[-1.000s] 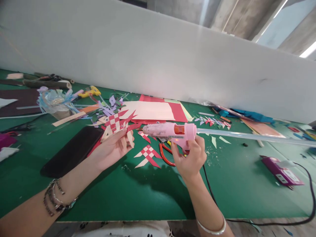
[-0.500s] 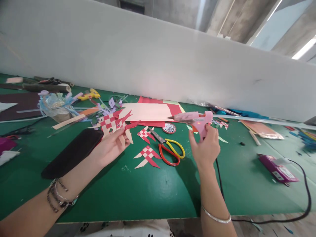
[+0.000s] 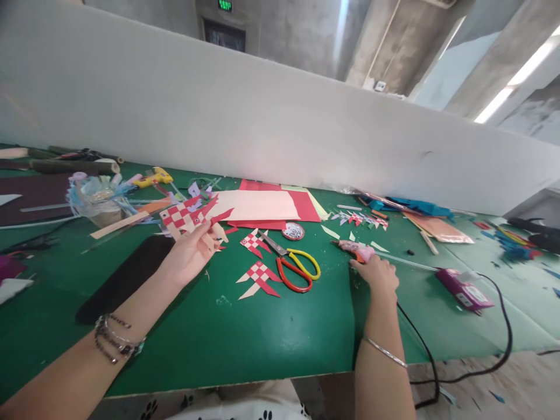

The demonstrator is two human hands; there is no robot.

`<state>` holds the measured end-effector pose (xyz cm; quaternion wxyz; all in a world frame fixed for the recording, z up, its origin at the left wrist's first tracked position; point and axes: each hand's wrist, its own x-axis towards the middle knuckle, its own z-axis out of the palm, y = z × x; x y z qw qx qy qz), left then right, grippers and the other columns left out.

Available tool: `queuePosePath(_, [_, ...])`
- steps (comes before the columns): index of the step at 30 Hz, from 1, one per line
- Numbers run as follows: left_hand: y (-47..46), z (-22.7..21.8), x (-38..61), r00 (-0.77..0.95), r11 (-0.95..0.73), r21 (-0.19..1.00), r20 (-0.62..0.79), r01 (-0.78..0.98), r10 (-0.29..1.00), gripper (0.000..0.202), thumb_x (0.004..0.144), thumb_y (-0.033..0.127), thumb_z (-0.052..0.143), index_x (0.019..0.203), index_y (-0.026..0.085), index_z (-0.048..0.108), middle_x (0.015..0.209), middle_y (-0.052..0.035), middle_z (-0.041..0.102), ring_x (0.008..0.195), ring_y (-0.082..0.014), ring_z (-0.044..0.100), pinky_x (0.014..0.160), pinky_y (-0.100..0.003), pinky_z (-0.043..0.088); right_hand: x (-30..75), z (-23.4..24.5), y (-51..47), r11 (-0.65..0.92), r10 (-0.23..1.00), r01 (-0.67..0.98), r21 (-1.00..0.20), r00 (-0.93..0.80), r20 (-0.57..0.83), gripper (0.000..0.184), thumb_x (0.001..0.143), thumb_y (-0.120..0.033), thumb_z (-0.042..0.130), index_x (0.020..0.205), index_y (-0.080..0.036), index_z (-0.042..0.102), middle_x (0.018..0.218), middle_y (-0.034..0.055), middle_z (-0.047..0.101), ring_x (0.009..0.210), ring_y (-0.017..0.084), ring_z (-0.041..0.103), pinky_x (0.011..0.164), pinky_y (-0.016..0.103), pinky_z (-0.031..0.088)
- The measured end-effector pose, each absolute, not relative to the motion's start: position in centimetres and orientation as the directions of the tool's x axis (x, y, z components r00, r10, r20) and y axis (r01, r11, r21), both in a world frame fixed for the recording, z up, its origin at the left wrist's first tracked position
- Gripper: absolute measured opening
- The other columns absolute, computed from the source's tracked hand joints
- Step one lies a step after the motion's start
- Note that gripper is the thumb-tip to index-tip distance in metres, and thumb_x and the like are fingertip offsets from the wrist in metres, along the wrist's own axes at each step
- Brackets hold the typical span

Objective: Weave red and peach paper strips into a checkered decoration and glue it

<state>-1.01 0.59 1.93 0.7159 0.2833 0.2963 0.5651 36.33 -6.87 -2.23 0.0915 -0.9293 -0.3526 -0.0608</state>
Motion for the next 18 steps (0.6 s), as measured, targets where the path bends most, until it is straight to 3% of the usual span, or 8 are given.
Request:
queuePosePath(2, [0.9, 1.8, -1.3, 0.169, 0.153, 0.78, -0.062, -0.607, 0.984, 0.017, 0.064, 0.021, 0.073, 0.062, 0.013, 0.058, 0.056, 0.0018, 0.058, 0.053, -0.0067, 0.051, 0.045, -0.015, 0.038, 33.9, -1.2, -6.8, -0.7, 0.666, 0.71, -0.078, 0.688, 0.286, 0.052, 0.071, -0.052, 0.054, 0.099, -0.009, 0.061, 0.105, 0.0252, 0.056, 0.101, 0.039, 0.05, 0.07, 0.046, 0.042])
queuePosePath(4, [1.1, 1.5, -1.4, 0.101, 0.08, 0.829, -0.029, -0.554, 0.995, 0.018, 0.061, 0.022, 0.075, 0.059, 0.014, 0.059, 0.053, 0.0024, 0.057, 0.05, -0.0068, 0.049, 0.043, -0.016, 0.037, 30.1, -0.1, -6.8, -0.52, 0.769, 0.852, -0.064, 0.499, 0.4, 0.047, 0.079, -0.048, 0.046, 0.101, -0.008, 0.059, 0.1, 0.0223, 0.058, 0.097, 0.034, 0.053, 0.071, 0.043, 0.043])
queuePosePath(6, [1.3, 1.0, -1.4, 0.024, 0.013, 0.882, -0.002, -0.471, 1.0, 0.018, 0.058, 0.023, 0.077, 0.058, 0.015, 0.061, 0.051, 0.0028, 0.057, 0.051, -0.0079, 0.05, 0.046, -0.018, 0.038, 25.4, 0.5, -6.9, -0.167, 0.939, 0.973, -0.159, 0.206, 0.277, 0.039, 0.085, -0.043, 0.04, 0.105, -0.013, 0.057, 0.095, 0.0135, 0.061, 0.085, 0.024, 0.058, 0.071, 0.035, 0.044])
queuePosePath(8, [1.5, 0.5, -1.5, -0.02, -0.022, 0.924, 0.015, -0.383, 1.0, 0.018, 0.055, 0.025, 0.078, 0.059, 0.015, 0.063, 0.054, 0.0015, 0.06, 0.057, -0.0103, 0.054, 0.052, -0.019, 0.041, 20.7, 0.7, -7.1, 0.107, 0.994, 0.972, -0.211, -0.097, 0.057, 0.04, 0.086, -0.046, 0.038, 0.108, -0.017, 0.056, 0.098, 0.0108, 0.061, 0.086, 0.021, 0.059, 0.071, 0.031, 0.045])
queuePosePath(11, [1.7, -0.2, -1.6, -0.021, -0.016, 0.949, 0.01, -0.313, 1.0, 0.023, 0.055, 0.029, 0.078, 0.066, 0.014, 0.066, 0.063, -0.0017, 0.065, 0.065, -0.0134, 0.058, 0.057, -0.021, 0.043, 16.0, 0.7, -7.1, 0.075, 0.995, 0.997, -0.003, -0.075, -0.066, 0.055, 0.08, -0.052, 0.049, 0.11, -0.008, 0.056, 0.11, 0.0217, 0.055, 0.102, 0.032, 0.052, 0.074, 0.038, 0.045])
queuePosePath(13, [1.9, -0.6, -1.7, -0.015, -0.015, 0.952, 0.011, -0.304, 1.0, 0.026, 0.055, 0.031, 0.078, 0.07, 0.013, 0.067, 0.066, -0.0026, 0.067, 0.065, -0.0138, 0.059, 0.057, -0.022, 0.043, 14.9, 1.0, -6.9, 0.073, 0.987, 0.995, 0.073, -0.061, -0.146, 0.058, 0.079, -0.052, 0.05, 0.108, -0.003, 0.058, 0.116, 0.026, 0.051, 0.108, 0.036, 0.048, 0.077, 0.041, 0.045])
queuePosePath(18, [2.0, -0.6, -1.7, 0.001, -0.018, 0.93, 0.019, -0.368, 1.0, 0.027, 0.055, 0.029, 0.078, 0.072, 0.014, 0.065, 0.062, -0.0005, 0.065, 0.06, -0.0115, 0.058, 0.054, -0.02, 0.042, 15.9, 1.8, -5.9, 0.195, 0.954, 0.98, 0.044, -0.179, -0.242, 0.049, 0.079, -0.045, 0.054, 0.107, -0.005, 0.059, 0.126, 0.0244, 0.043, 0.118, 0.036, 0.039, 0.084, 0.042, 0.042])
